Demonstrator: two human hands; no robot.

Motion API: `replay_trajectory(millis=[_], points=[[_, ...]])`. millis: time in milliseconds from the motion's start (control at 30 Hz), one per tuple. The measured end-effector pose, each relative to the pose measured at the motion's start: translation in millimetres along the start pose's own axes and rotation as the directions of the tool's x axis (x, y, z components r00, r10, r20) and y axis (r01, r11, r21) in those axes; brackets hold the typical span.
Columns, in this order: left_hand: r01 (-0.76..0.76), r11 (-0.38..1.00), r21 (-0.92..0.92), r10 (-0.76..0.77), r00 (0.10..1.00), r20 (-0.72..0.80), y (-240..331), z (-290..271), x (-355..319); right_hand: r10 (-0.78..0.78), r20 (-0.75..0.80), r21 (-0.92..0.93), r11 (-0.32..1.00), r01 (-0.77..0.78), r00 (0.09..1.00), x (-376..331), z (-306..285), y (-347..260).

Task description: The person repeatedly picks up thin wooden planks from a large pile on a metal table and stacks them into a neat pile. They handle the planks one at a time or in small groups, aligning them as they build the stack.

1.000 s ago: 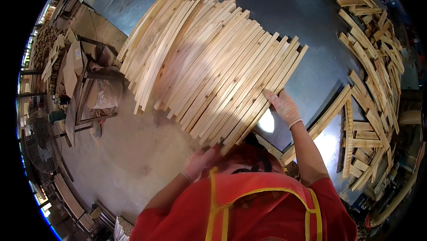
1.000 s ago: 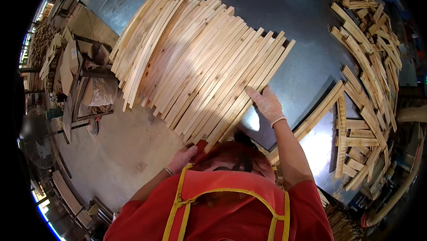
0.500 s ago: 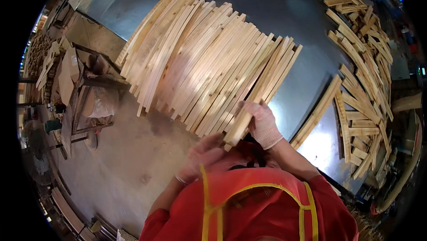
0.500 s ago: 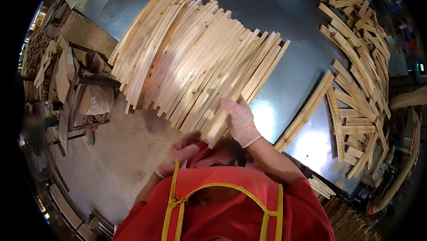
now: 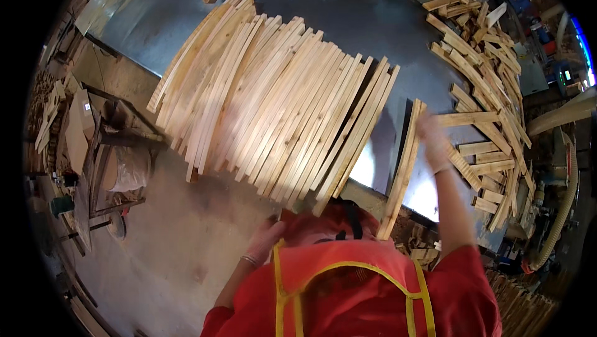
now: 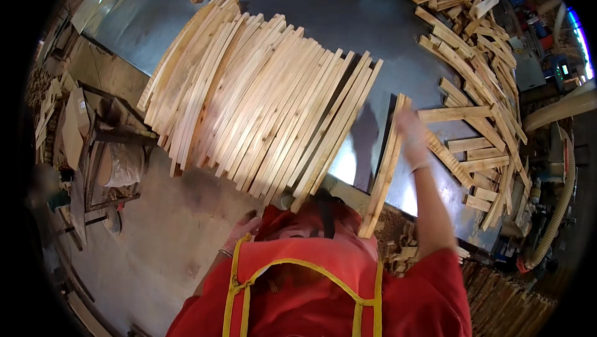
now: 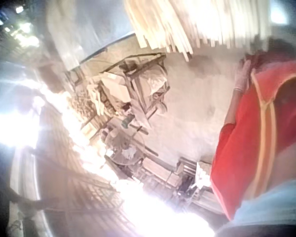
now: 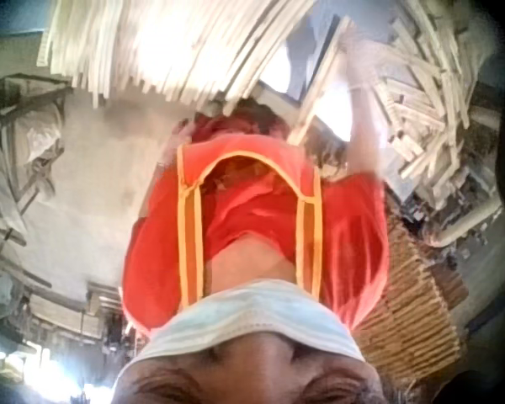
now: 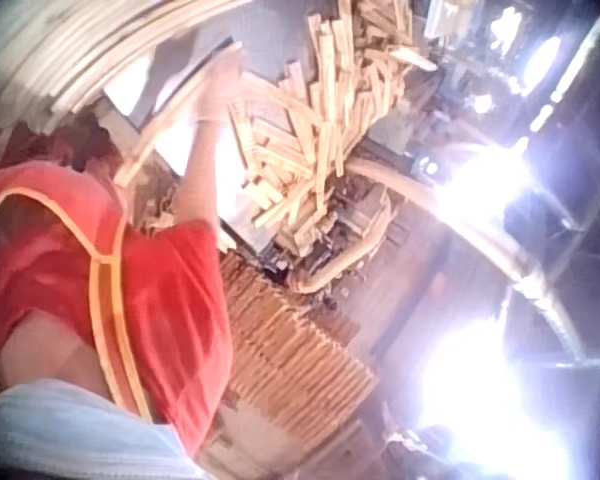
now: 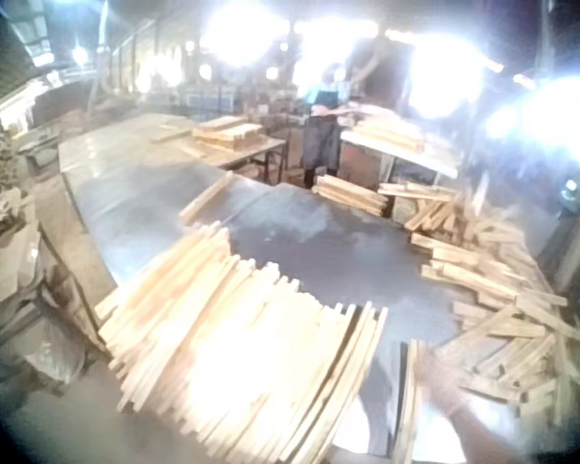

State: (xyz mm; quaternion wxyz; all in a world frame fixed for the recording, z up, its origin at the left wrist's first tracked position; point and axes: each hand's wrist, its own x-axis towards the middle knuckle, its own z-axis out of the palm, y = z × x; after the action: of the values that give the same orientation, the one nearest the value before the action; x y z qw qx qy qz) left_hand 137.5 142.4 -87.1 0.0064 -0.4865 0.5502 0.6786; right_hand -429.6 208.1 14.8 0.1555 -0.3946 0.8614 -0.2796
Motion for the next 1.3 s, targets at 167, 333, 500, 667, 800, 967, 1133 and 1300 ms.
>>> replay_trajectory(millis=[167, 333, 500, 667, 800, 967, 1133, 1300], points=[[-0.048, 0.844, -0.535, -0.193, 0.902, -0.386, -10, -41, 23, 0.382, -0.226, -0.326, 0.837, -0.439, 0.896, -116, 101, 14], [-0.16, 0.741, -0.652, -0.257, 0.829, -0.496, 28, -64, 54, 0.361, -0.194, 0.119, 0.932, -0.343, 0.912, -65, 89, 38], [-0.31, 0.542, -0.781, -0.357, 0.756, -0.549, 86, -45, 88, 0.3, 0.432, 0.163, 0.901, -0.401, 0.851, 8, 65, -44], [-0.011, 0.691, -0.722, -0.407, 0.82, -0.402, 95, 19, 72, 0.216, 0.474, 0.346, 0.846, -0.406, 0.854, 29, 75, -27], [0.163, 0.952, 0.259, -0.093, 0.96, -0.264, 66, 26, 66, 0.217, 0.381, 0.313, 0.885, -0.346, 0.899, 47, 61, 7], [0.098, 0.847, 0.523, 0.144, 0.904, -0.403, 239, 19, 164, 0.219, 0.453, 0.117, 0.946, -0.301, 0.864, 85, 42, 20], [0.142, 0.581, 0.802, 0.26, 0.901, -0.347, 293, 68, 242, 0.24, 0.447, -0.044, 0.968, -0.247, 0.861, 102, 49, 4], [0.042, 0.981, 0.191, 0.006, 0.97, -0.242, 309, 74, 241, 0.305, 0.334, 0.456, 0.775, -0.436, 0.892, 76, 64, 22]])
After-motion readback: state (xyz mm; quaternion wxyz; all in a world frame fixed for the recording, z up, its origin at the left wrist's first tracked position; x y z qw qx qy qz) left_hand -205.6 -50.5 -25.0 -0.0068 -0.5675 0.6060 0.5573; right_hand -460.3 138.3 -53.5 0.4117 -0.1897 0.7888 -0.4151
